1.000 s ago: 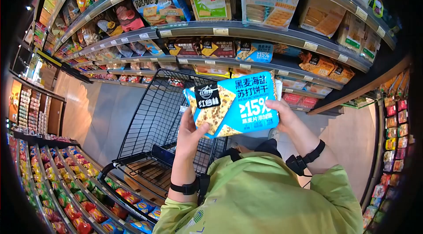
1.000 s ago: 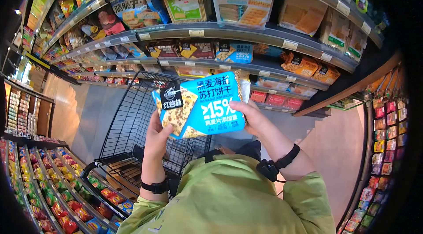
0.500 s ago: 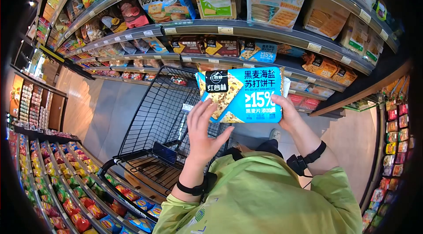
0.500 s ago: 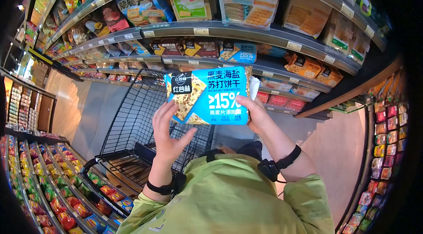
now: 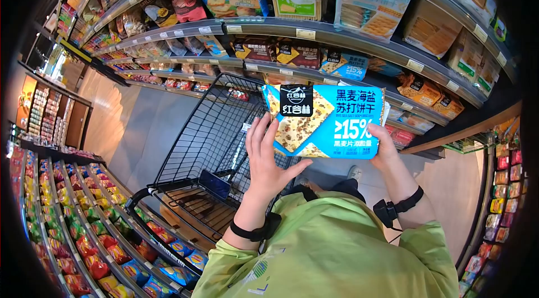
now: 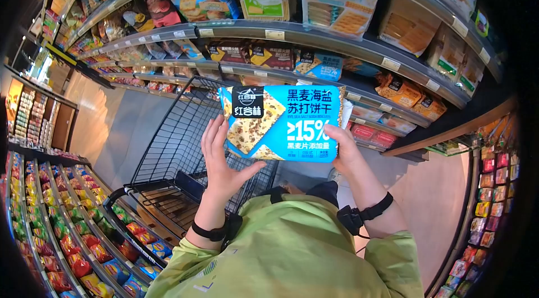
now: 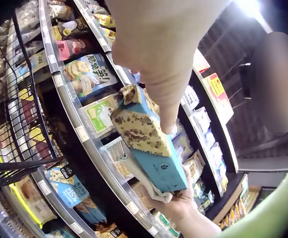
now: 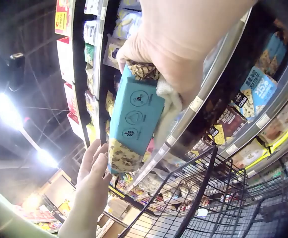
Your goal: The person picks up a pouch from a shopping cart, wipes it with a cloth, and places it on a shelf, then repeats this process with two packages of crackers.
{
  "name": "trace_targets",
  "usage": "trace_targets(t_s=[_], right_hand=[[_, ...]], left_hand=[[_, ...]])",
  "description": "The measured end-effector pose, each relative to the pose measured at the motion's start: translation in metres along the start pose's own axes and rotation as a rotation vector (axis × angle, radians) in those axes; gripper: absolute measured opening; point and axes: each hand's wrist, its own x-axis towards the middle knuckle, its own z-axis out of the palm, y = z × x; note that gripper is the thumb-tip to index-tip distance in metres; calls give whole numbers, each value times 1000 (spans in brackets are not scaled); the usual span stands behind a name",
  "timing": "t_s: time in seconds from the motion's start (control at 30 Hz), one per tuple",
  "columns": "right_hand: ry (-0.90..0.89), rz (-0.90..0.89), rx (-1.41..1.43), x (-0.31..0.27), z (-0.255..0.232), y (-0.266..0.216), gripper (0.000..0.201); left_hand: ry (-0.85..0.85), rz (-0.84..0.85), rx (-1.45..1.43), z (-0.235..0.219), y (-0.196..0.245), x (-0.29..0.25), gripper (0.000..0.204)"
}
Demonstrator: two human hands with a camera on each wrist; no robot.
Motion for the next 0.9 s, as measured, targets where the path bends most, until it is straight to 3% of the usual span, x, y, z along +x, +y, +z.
trace_targets(t_s=[0.3, 0.57, 0.77, 0.83, 0.87, 0.9], right_hand=[[-1, -35, 2, 0, 9, -2, 50], [44, 6, 18, 2, 22, -4, 47], [47, 19, -11, 4, 25, -4, 46], [56, 52, -116, -1, 40, -5, 47], [-1, 7, -177, -4, 49, -9, 49], [-56, -36, -237, -5, 59, -11, 52]], left_hand=[[-24, 4, 43, 1, -2, -5, 105], [-27, 11, 27, 9, 1, -6, 98], [-129, 73, 150, 15, 6, -1, 91], [-289, 15, 188, 19, 17, 4, 90], [-322, 2, 283, 20, 22, 5, 100], [-278, -4, 331, 22, 22, 6, 96]])
